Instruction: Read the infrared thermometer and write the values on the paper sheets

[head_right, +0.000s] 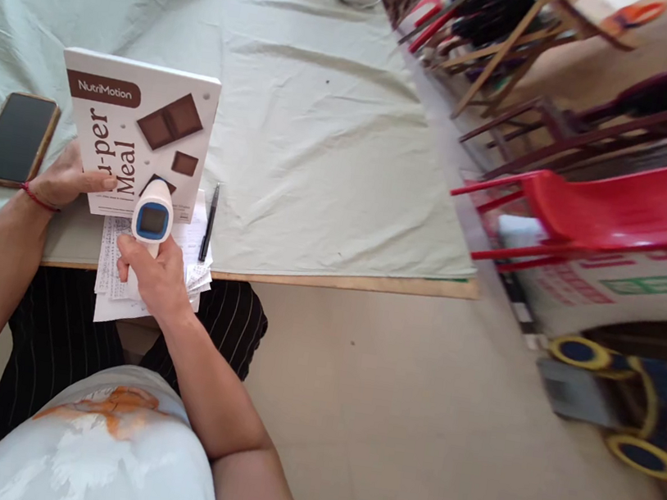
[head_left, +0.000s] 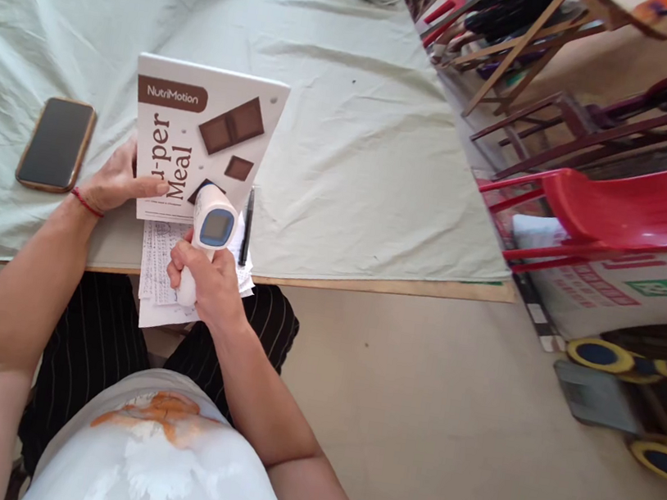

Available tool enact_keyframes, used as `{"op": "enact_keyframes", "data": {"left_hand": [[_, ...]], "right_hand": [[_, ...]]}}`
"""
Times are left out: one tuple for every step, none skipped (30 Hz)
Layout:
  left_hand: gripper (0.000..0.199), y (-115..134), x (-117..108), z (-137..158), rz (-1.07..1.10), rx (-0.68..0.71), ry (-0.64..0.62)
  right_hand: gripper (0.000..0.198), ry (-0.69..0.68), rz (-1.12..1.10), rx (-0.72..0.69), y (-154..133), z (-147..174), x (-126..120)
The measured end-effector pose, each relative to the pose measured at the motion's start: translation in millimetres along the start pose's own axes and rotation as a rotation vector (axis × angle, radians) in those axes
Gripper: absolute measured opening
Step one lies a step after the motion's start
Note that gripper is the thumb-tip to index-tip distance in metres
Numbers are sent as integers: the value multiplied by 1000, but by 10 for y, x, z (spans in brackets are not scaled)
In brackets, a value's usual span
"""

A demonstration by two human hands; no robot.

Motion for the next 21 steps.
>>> {"op": "enact_keyframes", "data": {"left_hand": [[63,-7,-2,2,5,-1,-5],[63,-12,-5,3,9,0,-7],[64,-17,-10,4,10,2,-6],[65,-20,-15,4,8,3,-3],[66,-22,-19,3,5,3,0],[67,-22,-20,2,2,4,1],[67,-21,-18,-1,-2,5,-3],[67,-18,-13,-5,-5,8,-9],[67,-14,-7,-9,-6,11,-16],[67,-10,-2,-12,-7,14,-21],[67,-7,2,-15,-9,16,-26],[67,-6,3,-17,-11,17,-29],[66,-8,1,-18,-13,17,-29],[66,-11,-3,-18,-16,17,-28],[65,-17,-7,-16,-18,16,-28],[64,-24,-12,-13,-19,16,-28],[64,-31,-17,-11,-20,16,-29],[63,-37,-21,-9,-21,18,-31],[63,-41,-23,-8,-23,22,-34],[63,-44,-25,-7,-25,25,-38],[63,-45,-25,-7,-29,28,-41]], "right_hand": [[30,-2,-2,0,-4,1,3],[30,-5,-1,0,-9,2,5],[31,-8,1,-3,-14,4,8],[31,-12,5,-8,-19,5,11],[32,-16,9,-12,-23,5,13],[32,-17,10,-16,-25,6,14],[32,-18,10,-18,-26,6,14],[33,-17,6,-20,-24,5,14],[32,-15,3,-19,-21,5,14],[32,-12,1,-18,-18,5,13],[31,-10,-1,-19,-15,4,13],[30,-6,-2,-21,-13,4,13],[29,-4,-3,-24,-12,3,14],[28,-2,-3,-27,-12,3,14],[28,-1,-3,-30,-13,3,15],[28,-1,-3,-31,-14,3,16],[28,-2,-2,-31,-14,3,18],[29,-4,-1,-30,-13,3,19],[29,-4,0,-28,-12,3,20],[30,-4,1,-26,-10,2,20],[31,-3,3,-25,-7,2,20]]}}
Point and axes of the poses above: each hand's wrist, its own z-axis away from the middle knuckle, its own x-axis out of the palm, y = z × x, the point moved 5 cm from there along -z, towards the middle knuckle, and after that the axes turned 12 degrees about z, right-handed, at the moved point
